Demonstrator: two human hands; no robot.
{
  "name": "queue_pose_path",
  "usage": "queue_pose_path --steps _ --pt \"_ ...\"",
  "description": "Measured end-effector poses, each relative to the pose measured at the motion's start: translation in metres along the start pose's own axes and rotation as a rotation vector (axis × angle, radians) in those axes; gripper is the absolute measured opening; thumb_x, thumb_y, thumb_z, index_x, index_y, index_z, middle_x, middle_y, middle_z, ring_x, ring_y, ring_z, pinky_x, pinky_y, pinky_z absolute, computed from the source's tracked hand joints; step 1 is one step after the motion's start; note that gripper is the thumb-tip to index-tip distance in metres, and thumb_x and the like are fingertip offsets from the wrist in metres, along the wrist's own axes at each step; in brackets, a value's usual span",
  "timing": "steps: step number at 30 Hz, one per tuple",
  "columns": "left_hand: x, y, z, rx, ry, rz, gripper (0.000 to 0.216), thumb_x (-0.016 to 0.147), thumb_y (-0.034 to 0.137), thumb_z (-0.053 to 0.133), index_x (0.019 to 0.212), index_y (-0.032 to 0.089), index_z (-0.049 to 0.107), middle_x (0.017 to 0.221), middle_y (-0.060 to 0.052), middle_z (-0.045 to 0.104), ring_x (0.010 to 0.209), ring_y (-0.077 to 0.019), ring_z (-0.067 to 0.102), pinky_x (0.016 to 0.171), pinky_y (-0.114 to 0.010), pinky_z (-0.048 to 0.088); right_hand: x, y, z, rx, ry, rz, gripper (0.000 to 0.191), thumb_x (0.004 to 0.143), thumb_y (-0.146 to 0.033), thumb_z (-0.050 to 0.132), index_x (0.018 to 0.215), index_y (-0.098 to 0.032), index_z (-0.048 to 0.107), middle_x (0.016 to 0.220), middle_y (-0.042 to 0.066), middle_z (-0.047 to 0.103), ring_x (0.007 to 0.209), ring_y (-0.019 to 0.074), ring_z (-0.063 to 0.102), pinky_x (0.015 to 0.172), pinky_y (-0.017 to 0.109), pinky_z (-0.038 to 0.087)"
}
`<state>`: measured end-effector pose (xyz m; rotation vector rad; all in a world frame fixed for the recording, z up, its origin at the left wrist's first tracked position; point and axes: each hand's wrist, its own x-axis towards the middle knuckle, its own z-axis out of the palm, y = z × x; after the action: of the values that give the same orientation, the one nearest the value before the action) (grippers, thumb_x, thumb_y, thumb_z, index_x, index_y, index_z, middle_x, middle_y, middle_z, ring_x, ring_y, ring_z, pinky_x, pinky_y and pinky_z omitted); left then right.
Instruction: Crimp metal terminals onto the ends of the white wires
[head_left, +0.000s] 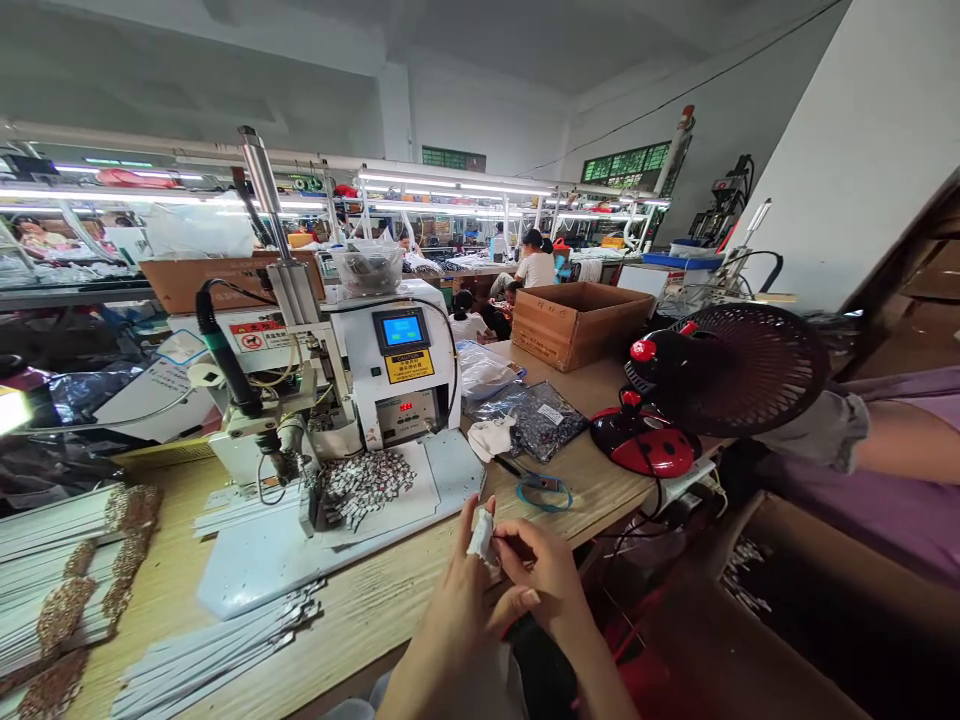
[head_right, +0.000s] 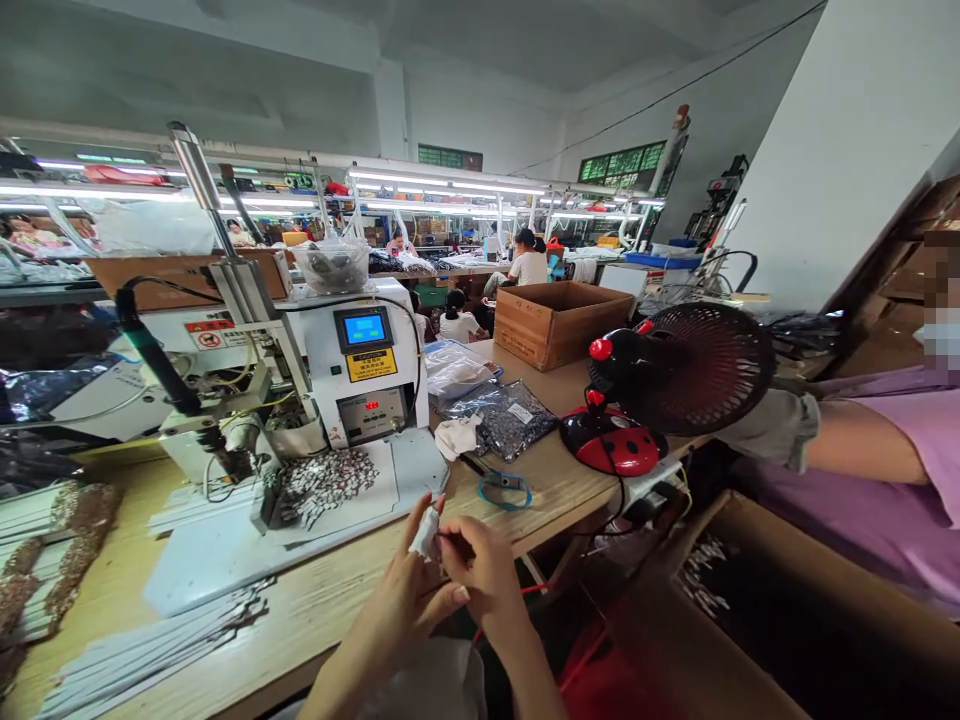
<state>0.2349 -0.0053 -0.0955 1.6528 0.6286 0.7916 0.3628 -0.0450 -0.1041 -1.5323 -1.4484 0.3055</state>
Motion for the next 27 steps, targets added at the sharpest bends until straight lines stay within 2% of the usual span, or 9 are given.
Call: queue_pose_path --steps 4,8,10,12,14,17,20,24,27 --pt "-0.004 -0.009 0.005 -0.029 -0.013 0.013 0.083 0.062 0.045 0.072 0.135 0.019 0.04 0.137 -0.018 0.038 0.103 -0.0288 0.055 0.081 -0.035 0.048 -0.002 0.002 -0.001 -0.084 0.1 0.017 0.01 0.077 -0.018 0.048 0.076 -0.02 0.058 0.067 0.002 0.063 0.058 0.015 0.058 0.055 0.025 0.045" --pt "-0.011 -0.012 0.011 -0.012 -0.014 0.017 0.081 0.061 0.049 0.071 0.133 0.022 0.044 0.134 -0.018 0.041 0.093 -0.027 0.058 0.071 -0.034 0.051 0.002 0.011 -0.02 -0.164 0.279 0.081 0.012 0.081 -0.028 0.05 0.079 -0.02 0.058 0.073 0.004 0.065 0.063 0.017 0.06 0.062 0.028 0.047" --pt "-0.014 -0.008 0.011 -0.024 -0.007 0.005 0.078 0.063 0.05 0.069 0.133 0.024 0.044 0.131 -0.017 0.044 0.087 -0.0248 0.059 0.066 -0.033 0.052 0.003 0.013 -0.031 -0.143 0.31 0.128 0.016 0.082 -0.032 0.051 0.079 -0.019 0.058 0.073 0.005 0.065 0.064 0.0172 0.06 0.063 0.028 0.047" --pt "-0.016 -0.001 0.01 -0.039 0.007 0.007 0.072 0.067 0.049 0.067 0.132 0.026 0.045 0.135 -0.015 0.041 0.086 -0.0228 0.058 0.068 -0.033 0.052 0.003 0.01 -0.035 -0.048 0.228 0.166 0.02 0.083 -0.036 0.05 0.081 -0.018 0.059 0.07 0.004 0.064 0.06 0.0162 0.058 0.06 0.027 0.046" --pt "-0.016 0.006 0.01 -0.067 0.0 0.008 0.065 0.069 0.047 0.066 0.128 0.027 0.049 0.141 -0.012 0.033 0.09 -0.0217 0.057 0.073 -0.033 0.052 0.0 0.004 -0.029 0.089 0.085 0.185 0.024 0.084 -0.038 0.049 0.088 -0.017 0.061 0.07 0.004 0.063 0.056 0.0151 0.057 0.054 0.025 0.045" --pt "-0.015 0.01 0.012 -0.122 -0.016 0.005 0.07 0.066 0.045 0.069 0.13 0.026 0.047 0.145 -0.01 0.027 0.101 -0.0252 0.055 0.08 -0.033 0.05 -0.006 -0.007 -0.014 0.2 -0.048 0.183 0.027 0.084 -0.038 0.049 0.09 -0.016 0.063 0.069 0.004 0.062 0.056 0.015 0.055 0.052 0.024 0.044" --pt "-0.014 0.009 0.01 -0.099 -0.026 0.008 0.082 0.063 0.044 0.072 0.135 0.025 0.039 0.144 -0.012 0.027 0.105 -0.0281 0.054 0.083 -0.034 0.049 -0.009 -0.012 -0.005 0.248 -0.091 0.187 0.028 0.085 -0.038 0.048 0.082 -0.016 0.065 0.067 0.004 0.062 0.06 0.0156 0.056 0.056 0.024 0.044" --pt "-0.014 0.011 -0.003 0.058 -0.088 0.006 0.074 0.069 0.042 0.068 0.136 0.025 0.039 0.147 -0.012 0.022 0.1 -0.0262 0.058 0.084 -0.034 0.049 -0.008 -0.014 -0.01 0.338 -0.164 0.166 0.029 0.086 -0.038 0.047 0.09 -0.016 0.066 0.08 0.005 0.065 0.071 0.0169 0.058 0.061 0.024 0.045" --pt "-0.015 0.014 -0.012 0.17 -0.144 0.004 0.07 0.072 0.043 0.065 0.135 0.026 0.04 0.149 -0.011 0.018 0.104 -0.0271 0.057 0.089 -0.035 0.047 -0.009 -0.016 -0.01 0.278 -0.124 0.15 0.031 0.086 -0.038 0.045 0.082 -0.015 0.065 0.072 0.004 0.063 0.064 0.0153 0.055 0.056 0.022 0.042"
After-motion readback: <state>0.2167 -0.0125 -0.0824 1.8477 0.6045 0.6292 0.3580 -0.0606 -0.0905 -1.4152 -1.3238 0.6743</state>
